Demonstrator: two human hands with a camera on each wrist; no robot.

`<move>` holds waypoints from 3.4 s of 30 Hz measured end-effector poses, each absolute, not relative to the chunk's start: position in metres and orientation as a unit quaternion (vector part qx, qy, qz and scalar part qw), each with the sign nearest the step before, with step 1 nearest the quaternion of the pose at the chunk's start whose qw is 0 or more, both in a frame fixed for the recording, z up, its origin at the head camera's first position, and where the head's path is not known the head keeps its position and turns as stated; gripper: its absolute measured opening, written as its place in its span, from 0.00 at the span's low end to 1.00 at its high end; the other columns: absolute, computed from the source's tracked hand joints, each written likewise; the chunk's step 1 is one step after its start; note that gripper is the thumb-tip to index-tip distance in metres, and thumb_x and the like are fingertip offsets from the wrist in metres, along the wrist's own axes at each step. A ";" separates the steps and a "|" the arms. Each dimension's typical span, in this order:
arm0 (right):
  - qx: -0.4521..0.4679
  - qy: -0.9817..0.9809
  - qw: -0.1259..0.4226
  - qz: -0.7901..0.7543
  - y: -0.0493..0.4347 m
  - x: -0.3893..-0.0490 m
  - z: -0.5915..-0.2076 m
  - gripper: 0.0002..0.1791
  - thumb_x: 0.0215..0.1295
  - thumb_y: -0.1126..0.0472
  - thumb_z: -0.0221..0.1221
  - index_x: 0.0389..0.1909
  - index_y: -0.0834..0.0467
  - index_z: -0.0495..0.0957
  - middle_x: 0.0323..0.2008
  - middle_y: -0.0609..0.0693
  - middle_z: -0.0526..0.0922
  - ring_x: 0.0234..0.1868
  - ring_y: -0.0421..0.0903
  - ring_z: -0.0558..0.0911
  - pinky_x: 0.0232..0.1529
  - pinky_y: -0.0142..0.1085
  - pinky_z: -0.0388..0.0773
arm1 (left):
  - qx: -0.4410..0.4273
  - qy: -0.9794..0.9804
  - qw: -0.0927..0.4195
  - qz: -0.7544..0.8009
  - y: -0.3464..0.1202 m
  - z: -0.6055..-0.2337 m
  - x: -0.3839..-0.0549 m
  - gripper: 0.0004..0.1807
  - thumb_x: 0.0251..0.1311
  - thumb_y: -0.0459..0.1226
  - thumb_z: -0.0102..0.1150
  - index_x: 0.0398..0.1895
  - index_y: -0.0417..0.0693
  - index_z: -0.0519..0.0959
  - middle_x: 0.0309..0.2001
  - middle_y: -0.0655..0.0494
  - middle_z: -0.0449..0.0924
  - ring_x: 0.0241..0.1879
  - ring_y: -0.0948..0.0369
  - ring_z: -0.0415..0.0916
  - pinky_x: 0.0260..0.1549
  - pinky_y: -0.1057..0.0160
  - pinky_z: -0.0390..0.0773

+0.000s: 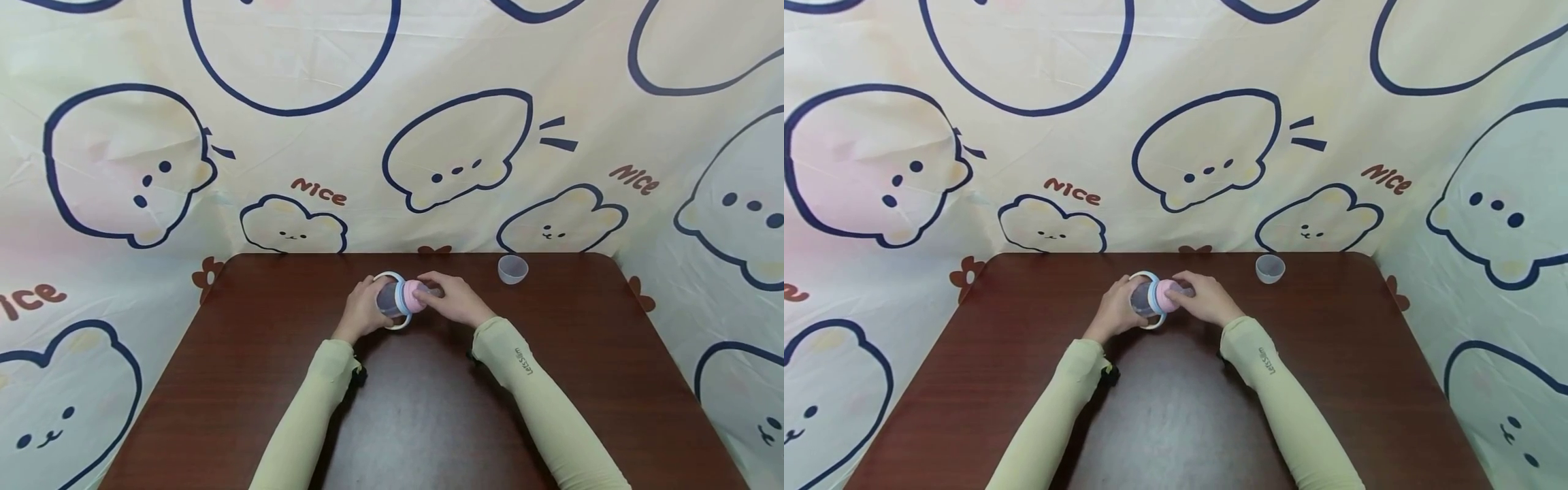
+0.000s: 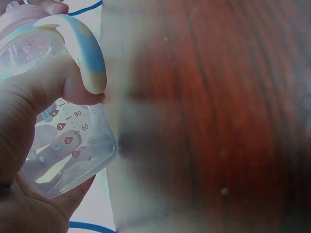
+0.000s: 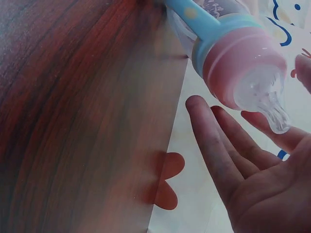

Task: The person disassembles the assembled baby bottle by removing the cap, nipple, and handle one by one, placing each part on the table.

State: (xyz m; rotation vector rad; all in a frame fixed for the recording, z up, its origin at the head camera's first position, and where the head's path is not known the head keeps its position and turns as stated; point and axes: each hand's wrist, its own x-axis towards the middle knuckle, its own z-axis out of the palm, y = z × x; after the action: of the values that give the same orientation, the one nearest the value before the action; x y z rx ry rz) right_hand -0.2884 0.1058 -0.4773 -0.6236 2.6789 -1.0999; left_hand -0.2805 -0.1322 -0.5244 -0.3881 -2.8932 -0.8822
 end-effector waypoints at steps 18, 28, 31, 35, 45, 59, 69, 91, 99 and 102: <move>-0.236 0.896 0.083 -0.366 0.104 -0.293 -0.488 0.30 0.69 0.45 0.65 0.69 0.50 0.74 0.65 0.51 0.80 0.65 0.52 0.78 0.69 0.53 0.73 | -0.129 -0.947 0.042 -0.292 -0.135 -0.524 -0.280 0.46 0.31 0.37 0.89 0.61 0.54 0.78 0.53 0.47 0.78 0.53 0.48 0.74 0.54 0.41 0.78; -0.248 0.896 0.080 -0.359 0.108 -0.290 -0.483 0.34 0.64 0.48 0.71 0.70 0.46 0.74 0.64 0.50 0.78 0.64 0.51 0.77 0.68 0.52 0.74 | -0.134 -0.948 0.047 -0.286 -0.134 -0.526 -0.280 0.46 0.31 0.38 0.89 0.62 0.53 0.79 0.52 0.47 0.78 0.51 0.48 0.74 0.52 0.42 0.79; -0.252 0.894 0.073 -0.363 0.107 -0.290 -0.482 0.34 0.62 0.49 0.72 0.69 0.45 0.74 0.63 0.49 0.78 0.64 0.51 0.76 0.68 0.53 0.74 | -0.133 -0.947 0.049 -0.288 -0.134 -0.526 -0.281 0.46 0.30 0.38 0.89 0.62 0.53 0.78 0.52 0.47 0.77 0.51 0.48 0.74 0.52 0.43 0.79; -0.260 0.892 0.065 -0.365 0.106 -0.290 -0.483 0.35 0.61 0.50 0.73 0.69 0.44 0.75 0.61 0.48 0.78 0.63 0.49 0.77 0.67 0.51 0.75 | -0.129 -0.948 0.049 -0.288 -0.135 -0.525 -0.281 0.47 0.30 0.38 0.89 0.62 0.53 0.78 0.52 0.46 0.77 0.52 0.48 0.74 0.52 0.42 0.79; -0.249 0.890 0.078 -0.374 0.105 -0.291 -0.484 0.37 0.62 0.48 0.72 0.72 0.43 0.71 0.64 0.48 0.76 0.64 0.50 0.76 0.67 0.53 0.75 | -0.130 -0.946 0.050 -0.291 -0.135 -0.525 -0.280 0.46 0.31 0.38 0.89 0.62 0.53 0.78 0.52 0.46 0.77 0.52 0.47 0.74 0.52 0.42 0.79; -0.235 0.892 0.081 -0.378 0.101 -0.292 -0.489 0.38 0.63 0.41 0.70 0.72 0.47 0.72 0.61 0.51 0.79 0.59 0.51 0.77 0.63 0.53 0.77 | -0.133 -0.949 0.044 -0.284 -0.132 -0.522 -0.281 0.46 0.31 0.40 0.89 0.63 0.53 0.78 0.51 0.47 0.77 0.51 0.49 0.74 0.52 0.43 0.79; -0.254 0.892 0.072 -0.368 0.101 -0.293 -0.489 0.36 0.60 0.49 0.74 0.70 0.46 0.73 0.60 0.49 0.78 0.60 0.51 0.77 0.64 0.52 0.78 | -0.128 -0.951 0.041 -0.280 -0.133 -0.523 -0.281 0.47 0.30 0.39 0.89 0.62 0.54 0.78 0.51 0.47 0.77 0.51 0.49 0.74 0.52 0.44 0.79; -0.268 0.886 0.042 -0.376 0.108 -0.295 -0.486 0.35 0.57 0.55 0.77 0.66 0.47 0.75 0.59 0.47 0.77 0.62 0.50 0.78 0.64 0.50 0.78 | -0.115 -0.947 0.038 -0.296 -0.134 -0.520 -0.280 0.46 0.32 0.38 0.88 0.63 0.53 0.78 0.54 0.46 0.77 0.53 0.47 0.74 0.53 0.42 0.78; -0.258 0.887 0.037 -0.380 0.115 -0.294 -0.482 0.36 0.56 0.56 0.77 0.66 0.47 0.75 0.61 0.49 0.77 0.62 0.52 0.79 0.63 0.50 0.79 | -0.118 -0.948 0.043 -0.293 -0.134 -0.523 -0.280 0.46 0.30 0.38 0.89 0.62 0.52 0.78 0.53 0.46 0.77 0.53 0.47 0.74 0.52 0.42 0.77; -0.255 0.888 0.032 -0.382 0.117 -0.294 -0.480 0.36 0.56 0.55 0.78 0.66 0.46 0.75 0.61 0.49 0.77 0.62 0.52 0.79 0.63 0.51 0.79 | -0.118 -0.948 0.045 -0.293 -0.134 -0.523 -0.280 0.46 0.30 0.38 0.89 0.62 0.52 0.78 0.53 0.46 0.77 0.53 0.47 0.74 0.52 0.42 0.78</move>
State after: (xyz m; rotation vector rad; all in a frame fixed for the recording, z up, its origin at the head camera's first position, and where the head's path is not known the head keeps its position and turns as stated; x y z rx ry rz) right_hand -0.2944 0.1170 -0.4799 -0.7846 2.7328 -1.1766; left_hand -0.2805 -0.1339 -0.5234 -0.3616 -2.8948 -0.8957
